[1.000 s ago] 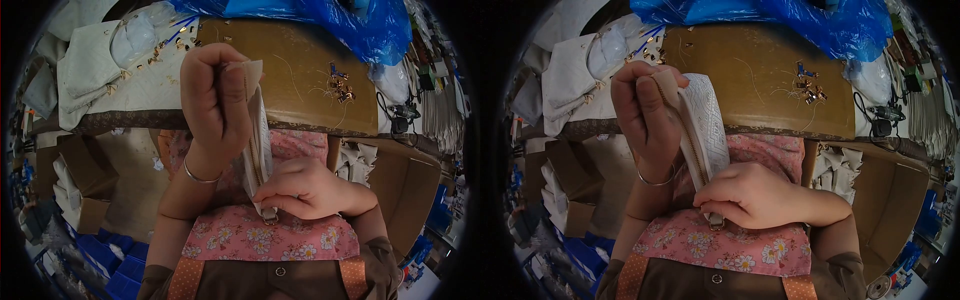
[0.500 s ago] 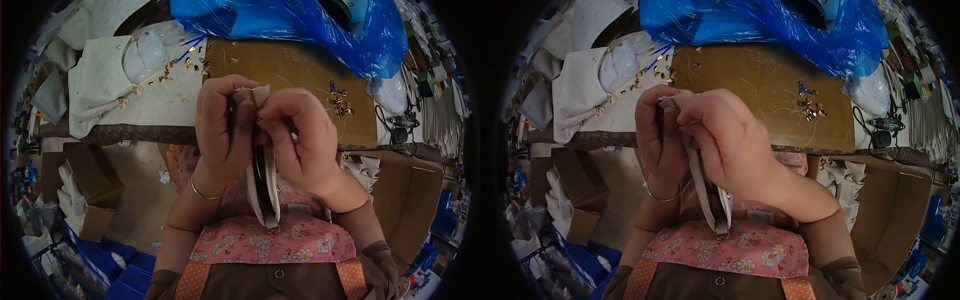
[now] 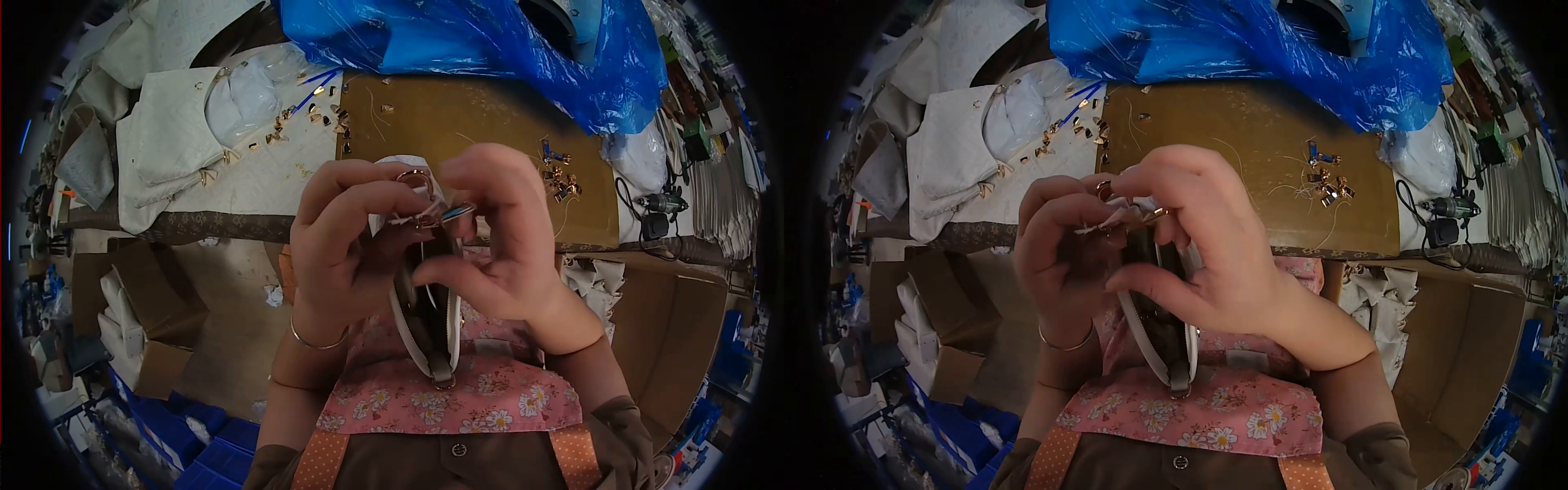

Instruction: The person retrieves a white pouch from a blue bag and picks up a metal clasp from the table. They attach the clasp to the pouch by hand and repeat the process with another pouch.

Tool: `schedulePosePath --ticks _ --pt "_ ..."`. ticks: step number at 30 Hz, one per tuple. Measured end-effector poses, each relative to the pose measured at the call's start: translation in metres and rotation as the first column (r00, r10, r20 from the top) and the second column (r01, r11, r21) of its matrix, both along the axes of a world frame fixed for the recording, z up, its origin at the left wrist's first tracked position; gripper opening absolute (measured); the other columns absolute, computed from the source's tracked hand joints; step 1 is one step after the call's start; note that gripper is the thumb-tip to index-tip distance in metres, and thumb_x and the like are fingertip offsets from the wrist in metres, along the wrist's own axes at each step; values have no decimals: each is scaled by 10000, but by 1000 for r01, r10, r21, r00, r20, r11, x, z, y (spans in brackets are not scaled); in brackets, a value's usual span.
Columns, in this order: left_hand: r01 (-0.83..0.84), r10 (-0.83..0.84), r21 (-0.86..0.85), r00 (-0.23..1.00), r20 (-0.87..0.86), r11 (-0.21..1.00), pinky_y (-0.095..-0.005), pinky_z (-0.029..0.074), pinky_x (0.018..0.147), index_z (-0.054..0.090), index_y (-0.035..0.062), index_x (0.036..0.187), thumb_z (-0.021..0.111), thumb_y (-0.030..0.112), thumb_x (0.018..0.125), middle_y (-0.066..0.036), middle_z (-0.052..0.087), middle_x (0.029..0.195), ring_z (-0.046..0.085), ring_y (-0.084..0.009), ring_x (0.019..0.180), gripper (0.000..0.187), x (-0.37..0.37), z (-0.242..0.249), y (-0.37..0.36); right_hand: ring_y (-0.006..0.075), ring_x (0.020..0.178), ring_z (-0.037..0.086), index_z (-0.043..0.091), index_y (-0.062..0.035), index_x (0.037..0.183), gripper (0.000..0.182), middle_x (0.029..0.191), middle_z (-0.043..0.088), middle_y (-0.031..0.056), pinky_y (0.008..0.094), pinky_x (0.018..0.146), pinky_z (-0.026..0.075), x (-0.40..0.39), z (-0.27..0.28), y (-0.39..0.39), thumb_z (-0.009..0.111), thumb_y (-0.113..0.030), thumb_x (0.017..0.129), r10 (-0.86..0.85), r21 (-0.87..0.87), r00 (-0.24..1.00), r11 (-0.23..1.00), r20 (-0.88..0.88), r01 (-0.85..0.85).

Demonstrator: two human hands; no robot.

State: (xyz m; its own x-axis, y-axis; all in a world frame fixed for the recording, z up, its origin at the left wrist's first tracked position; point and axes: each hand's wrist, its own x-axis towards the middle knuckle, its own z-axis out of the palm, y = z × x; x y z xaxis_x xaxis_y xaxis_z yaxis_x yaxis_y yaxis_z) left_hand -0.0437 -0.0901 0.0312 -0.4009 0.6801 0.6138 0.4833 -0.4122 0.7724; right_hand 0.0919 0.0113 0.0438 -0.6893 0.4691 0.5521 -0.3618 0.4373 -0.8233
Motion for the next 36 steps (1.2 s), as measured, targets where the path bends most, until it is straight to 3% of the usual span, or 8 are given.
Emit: schedulePosePath --ticks 2,4,8,10,14,16,22,36 --pt "17 -18 -11 999 -41 1000 -319 525 757 655 30 925 715 -57 690 -108 587 988 627 -233 894 258 -3 4 -2 115 709 497 554 -22 1074 391 1015 510 96 226 611 441 -2 -3 6 717 9 720 -101 312 987 948 125 57" --pt "36 -36 -6 978 -204 999 -329 532 753 661 33 897 742 -22 687 -100 602 966 636 -245 905 232 -4 7 -3 114 698 504 583 -21 1016 341 982 520 92 227 602 444 -1 -5 8 710 28 704 -103 299 987 952 123 62" --pt "-7 -20 -78 941 -338 997 -327 538 742 657 26 875 760 -4 677 -98 615 921 640 -256 907 226 -5 21 -8 113 677 528 625 -23 945 281 902 544 74 234 574 453 -4 -7 8 690 61 685 -107 242 990 967 92 82" --pt "-94 44 -141 947 -319 986 -326 537 736 653 20 857 765 -1 670 -105 621 891 642 -262 894 219 -4 24 -9 120 684 542 631 -26 930 275 903 549 74 236 573 457 -6 -8 8 688 67 677 -114 235 989 968 91 90" --pt "-95 53 -161 967 -249 982 -325 535 730 649 19 849 758 -9 674 -107 620 879 645 -260 892 208 -5 20 -10 146 701 574 650 -37 897 271 888 561 78 245 574 470 -9 -8 8 698 68 652 -136 228 988 967 68 117" --pt "-59 42 -97 985 -170 994 -328 529 725 649 24 847 741 -11 689 -104 616 874 643 -263 876 186 -4 16 -9 152 698 582 664 -40 894 277 878 568 78 249 576 474 -9 -7 8 705 65 640 -139 224 988 967 66 121" --pt "-63 62 4 981 -184 998 -319 513 713 660 35 838 701 -9 720 -84 605 852 630 -258 831 132 -4 8 -4 158 681 600 712 -55 878 297 842 597 64 257 577 484 -8 -4 6 720 60 605 -158 222 983 966 88 135" --pt "-16 15 23 999 41 1000 -315 507 734 679 37 813 717 -26 693 -66 606 841 629 -253 891 141 2 3 -4 137 668 590 713 -45 857 280 831 595 55 244 557 465 -5 -4 7 703 79 605 -73 71 986 995 152 63"
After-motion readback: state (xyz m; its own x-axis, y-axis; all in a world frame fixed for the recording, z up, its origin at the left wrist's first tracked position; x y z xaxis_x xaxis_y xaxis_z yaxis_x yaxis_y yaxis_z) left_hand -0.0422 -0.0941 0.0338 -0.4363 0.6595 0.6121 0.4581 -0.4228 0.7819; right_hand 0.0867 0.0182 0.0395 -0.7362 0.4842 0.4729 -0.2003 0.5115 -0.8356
